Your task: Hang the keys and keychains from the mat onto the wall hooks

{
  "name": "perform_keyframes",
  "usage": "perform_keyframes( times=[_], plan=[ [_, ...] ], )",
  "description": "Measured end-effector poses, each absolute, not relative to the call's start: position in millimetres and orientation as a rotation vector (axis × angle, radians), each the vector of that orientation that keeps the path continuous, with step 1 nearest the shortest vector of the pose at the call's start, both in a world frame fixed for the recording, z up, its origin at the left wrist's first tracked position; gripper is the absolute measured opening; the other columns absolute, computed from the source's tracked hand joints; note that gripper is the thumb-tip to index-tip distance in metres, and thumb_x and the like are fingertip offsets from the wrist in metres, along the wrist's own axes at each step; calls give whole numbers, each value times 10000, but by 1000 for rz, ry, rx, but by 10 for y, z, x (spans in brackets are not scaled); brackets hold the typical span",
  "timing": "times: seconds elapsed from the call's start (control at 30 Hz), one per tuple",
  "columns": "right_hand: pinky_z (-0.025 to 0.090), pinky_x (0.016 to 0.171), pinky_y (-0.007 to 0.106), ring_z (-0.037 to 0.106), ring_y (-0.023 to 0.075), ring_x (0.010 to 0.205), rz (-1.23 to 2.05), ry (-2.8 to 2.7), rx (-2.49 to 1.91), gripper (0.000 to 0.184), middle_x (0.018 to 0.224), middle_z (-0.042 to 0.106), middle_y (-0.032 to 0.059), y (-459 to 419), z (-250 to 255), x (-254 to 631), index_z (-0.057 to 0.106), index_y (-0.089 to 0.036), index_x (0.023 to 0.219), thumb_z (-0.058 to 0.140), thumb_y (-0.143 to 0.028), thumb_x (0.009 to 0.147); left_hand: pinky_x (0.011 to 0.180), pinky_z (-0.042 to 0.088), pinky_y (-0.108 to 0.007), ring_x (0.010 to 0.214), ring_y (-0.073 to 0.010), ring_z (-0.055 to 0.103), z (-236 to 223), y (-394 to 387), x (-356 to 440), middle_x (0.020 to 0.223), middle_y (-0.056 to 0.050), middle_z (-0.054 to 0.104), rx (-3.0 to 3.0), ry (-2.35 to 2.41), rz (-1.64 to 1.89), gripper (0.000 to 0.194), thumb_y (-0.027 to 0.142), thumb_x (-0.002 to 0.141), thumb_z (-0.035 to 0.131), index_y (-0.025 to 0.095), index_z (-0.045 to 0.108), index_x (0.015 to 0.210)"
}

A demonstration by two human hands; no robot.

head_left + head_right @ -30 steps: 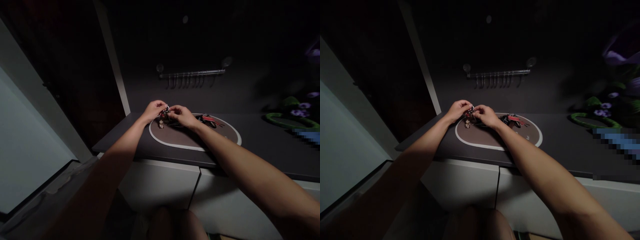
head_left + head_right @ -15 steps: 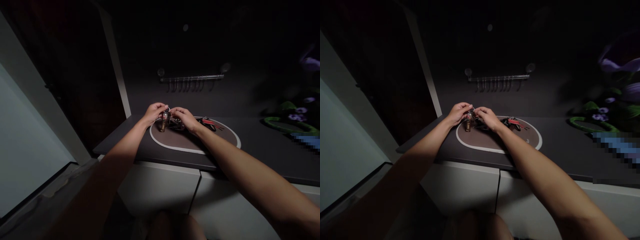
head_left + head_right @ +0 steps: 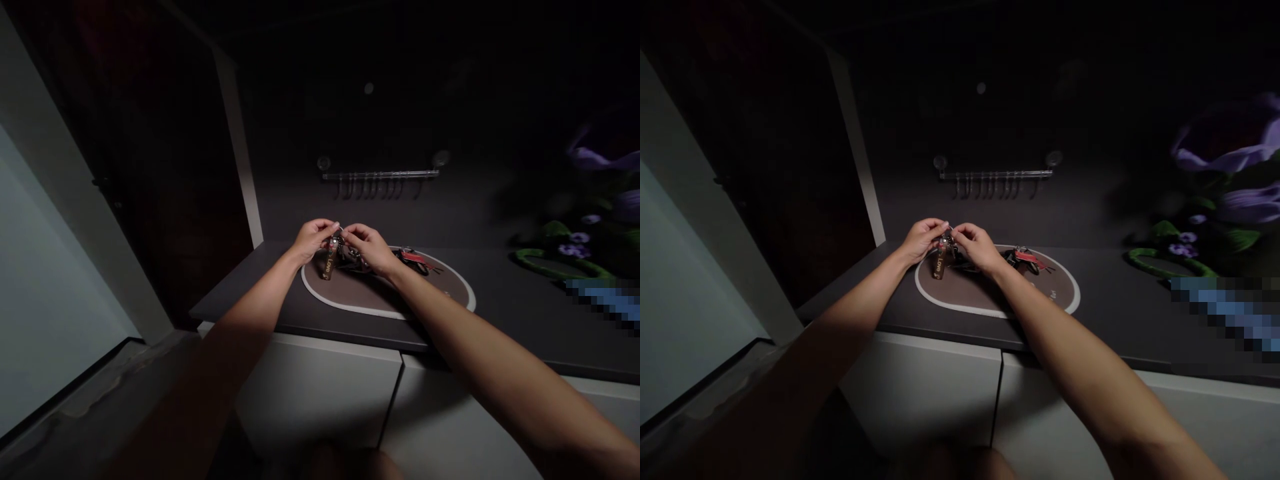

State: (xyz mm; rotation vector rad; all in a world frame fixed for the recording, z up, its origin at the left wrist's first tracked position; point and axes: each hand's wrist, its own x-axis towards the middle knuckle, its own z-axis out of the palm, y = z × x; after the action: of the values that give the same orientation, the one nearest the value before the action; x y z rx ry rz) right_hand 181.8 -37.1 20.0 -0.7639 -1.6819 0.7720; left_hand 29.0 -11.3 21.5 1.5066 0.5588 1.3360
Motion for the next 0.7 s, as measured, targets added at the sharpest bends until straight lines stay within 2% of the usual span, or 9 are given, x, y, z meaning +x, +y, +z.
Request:
perform_keyframes(
  times=[0.13, 0.27, 0.5, 0.7],
  plan=[
    [408, 665, 244, 466, 89, 640, 836, -1634, -775, 243, 691, 518, -23, -361, 214, 1775, 551, -166, 764, 588, -399, 706, 441, 406, -171, 475, -49, 498, 218, -104, 296, 603, 22, 551, 1503, 556, 1380, 349, 410, 623, 706, 116, 600, 779],
    [428, 663, 246, 473, 84, 632, 863, -1576, -760, 248, 690, 502, -30, -293, 248, 1734, 527, -172, 747, 592, -406, 699, 421, 382, -167, 497, -61, 505, 246, -85, 272, 611, 11, 532, 1480, 585, 1461, 368, 467, 677, 636, 122, 603, 799],
    [455, 616, 239, 493, 83, 632, 856, -1515, -769, 256, 688, 506, -31, -113, 447, 1699, 500, -170, 747, 596, -400, 691, 406, 318, -163, 453, -47, 451, 237, 57, 185, 582, 24, 473, 1309, 830, 1770, 306, 426, 751, 521, 124, 562, 724],
    [455, 555, 202, 506, 74, 602, 826, -1370, -871, 105, 666, 515, -29, 82, 683, 1633, 476, -167, 744, 518, -261, 765, 443, 325, -173, 454, -59, 434, 155, 134, 172, 552, 31, 462, 1438, 1050, 1857, 281, 389, 777, 454, 138, 541, 684]
  ],
)
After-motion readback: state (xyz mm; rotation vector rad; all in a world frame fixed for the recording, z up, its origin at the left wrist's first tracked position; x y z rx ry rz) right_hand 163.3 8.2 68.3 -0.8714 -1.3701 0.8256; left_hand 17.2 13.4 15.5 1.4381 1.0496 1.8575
